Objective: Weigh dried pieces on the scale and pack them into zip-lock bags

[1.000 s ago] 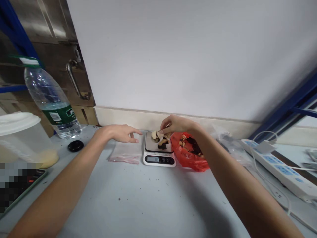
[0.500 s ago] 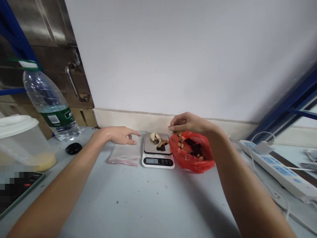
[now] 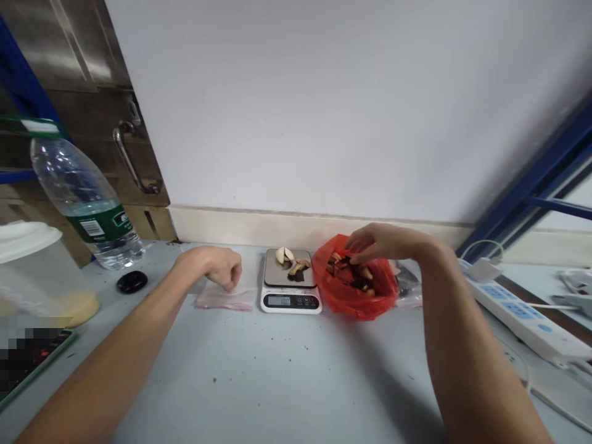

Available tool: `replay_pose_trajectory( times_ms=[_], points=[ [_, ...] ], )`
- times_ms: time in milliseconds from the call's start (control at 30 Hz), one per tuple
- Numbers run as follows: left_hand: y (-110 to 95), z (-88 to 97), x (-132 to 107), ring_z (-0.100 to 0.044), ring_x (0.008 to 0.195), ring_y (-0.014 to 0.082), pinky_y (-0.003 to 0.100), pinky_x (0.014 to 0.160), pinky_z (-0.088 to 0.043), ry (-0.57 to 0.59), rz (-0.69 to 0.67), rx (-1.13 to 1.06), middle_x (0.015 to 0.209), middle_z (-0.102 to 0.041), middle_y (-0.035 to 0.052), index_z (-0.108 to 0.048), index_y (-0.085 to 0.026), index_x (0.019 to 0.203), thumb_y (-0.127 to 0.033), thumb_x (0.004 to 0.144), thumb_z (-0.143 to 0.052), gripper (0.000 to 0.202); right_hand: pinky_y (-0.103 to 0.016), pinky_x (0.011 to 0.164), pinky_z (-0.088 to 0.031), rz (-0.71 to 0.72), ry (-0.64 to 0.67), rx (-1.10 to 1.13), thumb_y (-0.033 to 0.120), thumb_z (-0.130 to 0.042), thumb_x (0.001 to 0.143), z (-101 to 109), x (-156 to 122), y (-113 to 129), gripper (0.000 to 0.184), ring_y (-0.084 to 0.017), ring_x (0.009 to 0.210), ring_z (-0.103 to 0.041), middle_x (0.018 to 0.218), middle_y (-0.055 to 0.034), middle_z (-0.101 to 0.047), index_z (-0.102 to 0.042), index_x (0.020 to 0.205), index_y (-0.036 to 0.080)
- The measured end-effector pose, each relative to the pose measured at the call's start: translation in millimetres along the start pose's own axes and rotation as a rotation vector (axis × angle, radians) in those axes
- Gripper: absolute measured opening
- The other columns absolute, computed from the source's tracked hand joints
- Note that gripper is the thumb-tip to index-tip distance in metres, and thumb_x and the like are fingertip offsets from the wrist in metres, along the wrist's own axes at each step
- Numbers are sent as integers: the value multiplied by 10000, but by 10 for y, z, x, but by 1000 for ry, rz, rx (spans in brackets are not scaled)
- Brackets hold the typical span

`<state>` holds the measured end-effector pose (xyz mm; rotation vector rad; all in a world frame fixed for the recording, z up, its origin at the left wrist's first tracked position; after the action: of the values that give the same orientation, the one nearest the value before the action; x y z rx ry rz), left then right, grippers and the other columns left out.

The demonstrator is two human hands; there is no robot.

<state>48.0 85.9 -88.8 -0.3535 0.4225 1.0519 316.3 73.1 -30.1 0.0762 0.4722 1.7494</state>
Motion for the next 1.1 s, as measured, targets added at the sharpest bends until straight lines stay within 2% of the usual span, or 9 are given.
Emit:
replay_pose_trajectory(
  times_ms=[100,200,367,467,533,633,800,900,1100],
  points=[
    [-43,184,-80,-666,728,230,293,638,-479,-104,-73,-35,789,-753,52,-720,-222,740,-271,632,-564,196,-353,767,-544,12,-120,-46,358,-726,696,140,-45,148,282,-281,954,-702,1025,-51,-783,-774,956,260],
    [-116,534,-256,-676,743,214,288,674,-488,-348,-128,-125,812,-741,51,-706,-212,846,-309,723,-533,233,-344,788,-540,124,-205,33,358,-655,810,181,-108,511,318,-248,925,-702,1043,-61,-775,-734,1100,252],
    [-295,856,-500,-682,745,209,287,663,-491,-658,-175,-262,771,-723,25,-632,-214,896,-325,737,-563,206,-309,764,-534,419,-129,244,403,-521,951,-107,-81,1232,372,-205,886,-700,1030,-54,-756,-622,1283,267],
    [-372,922,-585,-673,730,202,301,688,-494,-799,-202,-287,742,-703,15,-597,-213,889,-296,740,-561,175,-281,671,-518,383,-76,348,437,-449,981,-316,78,1351,340,-183,759,-678,896,-60,-739,-685,1025,197],
    [-393,966,-652,-664,713,191,303,703,-497,-904,-232,-308,731,-689,10,-583,-210,882,-284,748,-559,156,-273,621,-487,299,-178,404,410,-496,951,-310,182,1296,332,-168,670,-640,761,-51,-703,-643,774,171],
    [-402,1011,-726,-661,711,178,290,704,-505,-1017,-292,-358,726,-678,5,-573,-211,874,-291,781,-547,125,-258,597,-449,237,-397,528,258,-659,810,-185,227,1186,211,-148,622,-602,660,-12,-654,-562,639,182],
    [-373,982,-630,-650,638,163,271,647,-509,-984,-323,-401,660,-673,-18,-546,-225,862,-290,799,-560,92,-232,559,-467,255,-308,731,133,-650,792,-270,280,1171,145,-123,554,-598,616,12,-658,-537,729,199],
    [-264,944,-527,-679,683,195,292,646,-525,-941,-281,-462,687,-686,8,-547,-226,853,-394,808,-599,182,-242,606,-516,207,-312,747,115,-632,833,-287,291,1111,184,-131,599,-635,616,18,-656,-493,762,213],
    [-317,656,-222,-722,761,234,297,644,-512,-593,-285,-528,813,-756,36,-537,-233,946,-434,730,-649,315,-211,572,-507,204,-209,786,16,-596,778,-446,374,1095,235,-141,697,-665,783,-14,-705,-497,844,218]
  ],
)
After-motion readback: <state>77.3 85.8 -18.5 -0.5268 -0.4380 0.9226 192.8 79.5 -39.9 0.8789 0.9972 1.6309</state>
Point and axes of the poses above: each hand's wrist, its own x-axis towards the middle knuckle, its own z-axis out of the back of the hand, y = z × x, the point moved 10 cm from there along x, towards the middle knuckle
